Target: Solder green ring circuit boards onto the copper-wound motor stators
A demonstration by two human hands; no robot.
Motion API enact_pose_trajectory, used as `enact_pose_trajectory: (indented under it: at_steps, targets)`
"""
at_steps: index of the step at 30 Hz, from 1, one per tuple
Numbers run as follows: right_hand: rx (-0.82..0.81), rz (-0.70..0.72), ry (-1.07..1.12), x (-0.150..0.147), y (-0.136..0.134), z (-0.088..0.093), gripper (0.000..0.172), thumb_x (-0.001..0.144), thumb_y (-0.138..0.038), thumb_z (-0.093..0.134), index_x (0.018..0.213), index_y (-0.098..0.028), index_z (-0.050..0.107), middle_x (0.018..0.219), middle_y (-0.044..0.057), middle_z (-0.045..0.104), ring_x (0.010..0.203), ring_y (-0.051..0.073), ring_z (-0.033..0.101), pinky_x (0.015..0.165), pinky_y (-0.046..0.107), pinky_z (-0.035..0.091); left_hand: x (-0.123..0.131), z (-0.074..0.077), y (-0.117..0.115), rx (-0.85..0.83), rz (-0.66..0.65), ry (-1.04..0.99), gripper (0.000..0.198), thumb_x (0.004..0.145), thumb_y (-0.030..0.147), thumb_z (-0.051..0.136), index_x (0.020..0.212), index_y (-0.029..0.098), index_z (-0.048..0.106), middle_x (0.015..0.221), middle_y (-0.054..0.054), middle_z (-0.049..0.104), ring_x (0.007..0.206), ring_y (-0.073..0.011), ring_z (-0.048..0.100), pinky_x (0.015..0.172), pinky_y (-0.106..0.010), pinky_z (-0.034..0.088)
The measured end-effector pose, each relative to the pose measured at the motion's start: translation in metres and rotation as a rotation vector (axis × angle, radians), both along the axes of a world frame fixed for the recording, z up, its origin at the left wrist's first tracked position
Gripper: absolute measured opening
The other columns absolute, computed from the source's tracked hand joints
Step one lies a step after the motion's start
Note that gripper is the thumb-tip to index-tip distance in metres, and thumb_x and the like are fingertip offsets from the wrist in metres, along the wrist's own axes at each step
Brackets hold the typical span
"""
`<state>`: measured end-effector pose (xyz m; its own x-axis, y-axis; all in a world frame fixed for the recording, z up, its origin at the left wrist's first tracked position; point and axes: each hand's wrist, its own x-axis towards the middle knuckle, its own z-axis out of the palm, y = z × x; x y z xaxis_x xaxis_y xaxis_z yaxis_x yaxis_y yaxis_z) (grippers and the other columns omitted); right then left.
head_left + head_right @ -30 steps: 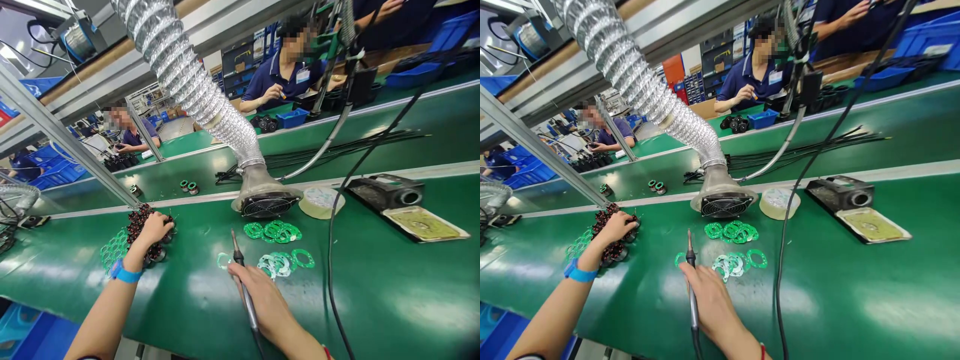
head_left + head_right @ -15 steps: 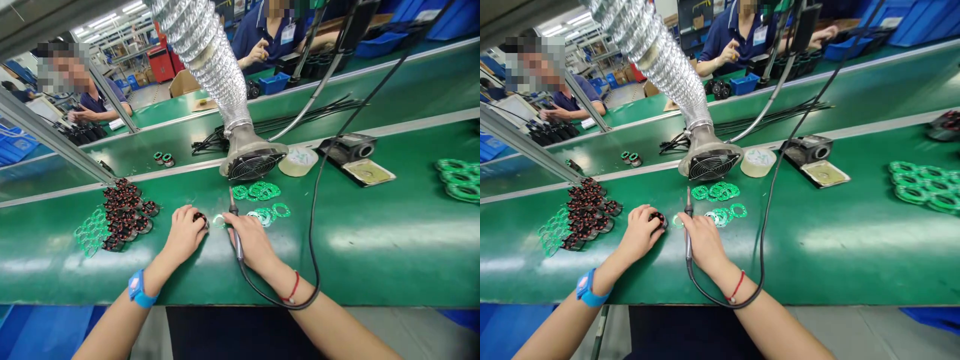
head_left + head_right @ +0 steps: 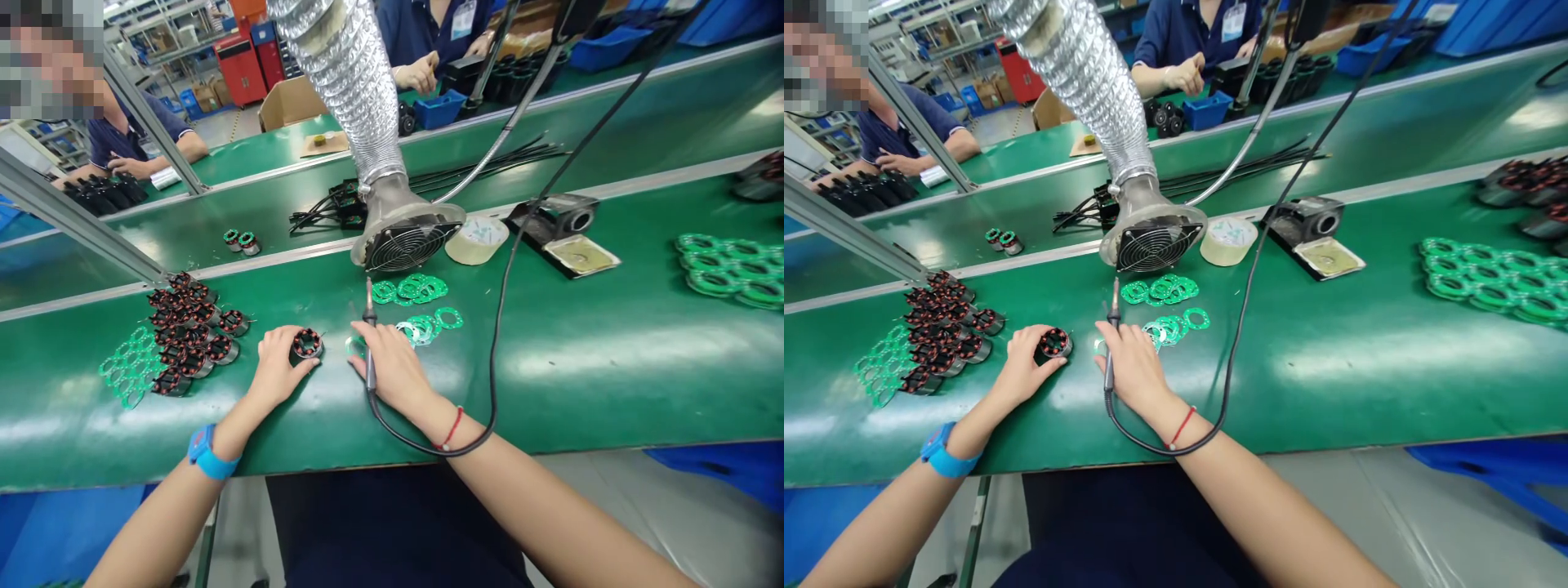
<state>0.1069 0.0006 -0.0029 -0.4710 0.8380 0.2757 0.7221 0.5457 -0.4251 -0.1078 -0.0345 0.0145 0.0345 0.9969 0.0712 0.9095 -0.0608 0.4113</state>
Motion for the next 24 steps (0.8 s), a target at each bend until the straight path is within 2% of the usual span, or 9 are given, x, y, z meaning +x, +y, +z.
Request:
enact_pose_trajectory:
  at_steps: [2,6,9,11,14,16,18,21,24]
  targets:
    - [-0.010,0.011,-0.027,-0.002,0.003,0.000,0.046,0.087,-0.023,0.055,0.130,-0.012,0.047,0.103,0.015,0.062,0.094,0.030,0.051,0.080,0.042,0.042,0.003,0.006,0.007,-0.006,-0.074,-0.087,0.043,0.077,0.028,0.066,0.115,0.021,0.048,0.127,-0.010,0.054,0.120,-0.0276,0.048,0.103,-0.046,0.037]
    - [-0.040,0.083,-0.015,0.006,0.008,-0.001,0.046,0.085,-0.008,0.047,0.131,-0.016,0.047,0.110,0.012,0.064,0.102,0.026,0.053,0.084,0.039,0.043,0.005,0.023,0.018,-0.104,-0.213,-0.178,0.045,0.077,0.020,0.060,0.119,0.019,0.044,0.120,-0.009,0.058,0.111,-0.0235,0.056,0.097,-0.039,0.043]
    - [-0.063,0.137,0.082,0.020,0.009,0.006,0.051,0.081,-0.002,0.044,0.129,-0.016,0.048,0.118,0.012,0.063,0.109,0.024,0.054,0.092,0.039,0.041,0.008,0.036,0.025,-0.136,-0.335,-0.035,0.043,0.077,0.019,0.058,0.119,0.020,0.045,0.114,-0.008,0.060,0.104,-0.0249,0.056,0.092,-0.042,0.044]
    - [-0.083,0.129,0.162,0.029,0.006,0.013,0.046,0.085,-0.006,0.043,0.128,-0.018,0.050,0.114,0.010,0.066,0.104,0.023,0.059,0.090,0.040,0.043,0.012,0.039,0.029,-0.127,-0.438,0.076,0.041,0.077,0.016,0.056,0.118,0.021,0.048,0.112,-0.008,0.060,0.103,-0.0257,0.055,0.092,-0.044,0.043]
    - [-0.091,0.062,0.301,0.043,-0.003,0.023,0.035,0.093,-0.020,0.045,0.126,-0.024,0.053,0.107,0.004,0.070,0.093,0.020,0.065,0.085,0.037,0.047,0.021,0.036,0.032,-0.118,-0.545,0.092,0.043,0.079,0.015,0.055,0.121,0.021,0.048,0.117,-0.008,0.058,0.106,-0.0255,0.052,0.096,-0.045,0.041]
    - [-0.111,0.012,0.411,0.053,-0.011,0.024,0.031,0.092,-0.027,0.051,0.122,-0.024,0.056,0.115,0.004,0.067,0.099,0.019,0.064,0.089,0.036,0.048,0.026,0.028,0.031,-0.097,-0.539,-0.001,0.042,0.082,0.020,0.056,0.123,0.021,0.047,0.120,-0.009,0.056,0.110,-0.0250,0.051,0.099,-0.044,0.041]
    - [-0.158,-0.060,0.528,0.062,-0.019,0.019,0.028,0.089,-0.031,0.056,0.116,-0.023,0.060,0.114,0.005,0.067,0.102,0.020,0.063,0.090,0.036,0.050,0.030,0.020,0.029,-0.058,-0.490,-0.109,0.041,0.083,0.025,0.058,0.122,0.020,0.047,0.119,-0.010,0.056,0.111,-0.0247,0.051,0.098,-0.043,0.043]
    - [-0.265,-0.197,0.691,0.073,-0.026,0.008,0.021,0.086,-0.031,0.058,0.103,-0.021,0.064,0.093,0.003,0.069,0.077,0.016,0.066,0.070,0.032,0.055,0.033,0.010,0.027,-0.012,-0.437,-0.192,0.041,0.083,0.030,0.061,0.120,0.020,0.047,0.116,-0.010,0.058,0.108,-0.0245,0.053,0.095,-0.042,0.045]
    - [-0.368,-0.241,0.807,0.076,-0.027,0.002,0.017,0.087,-0.031,0.055,0.095,-0.020,0.066,0.072,-0.001,0.065,0.054,0.011,0.059,0.051,0.025,0.051,0.035,0.004,0.027,0.007,-0.443,-0.188,0.041,0.083,0.031,0.061,0.120,0.020,0.047,0.117,-0.010,0.057,0.109,-0.0243,0.054,0.095,-0.042,0.045]
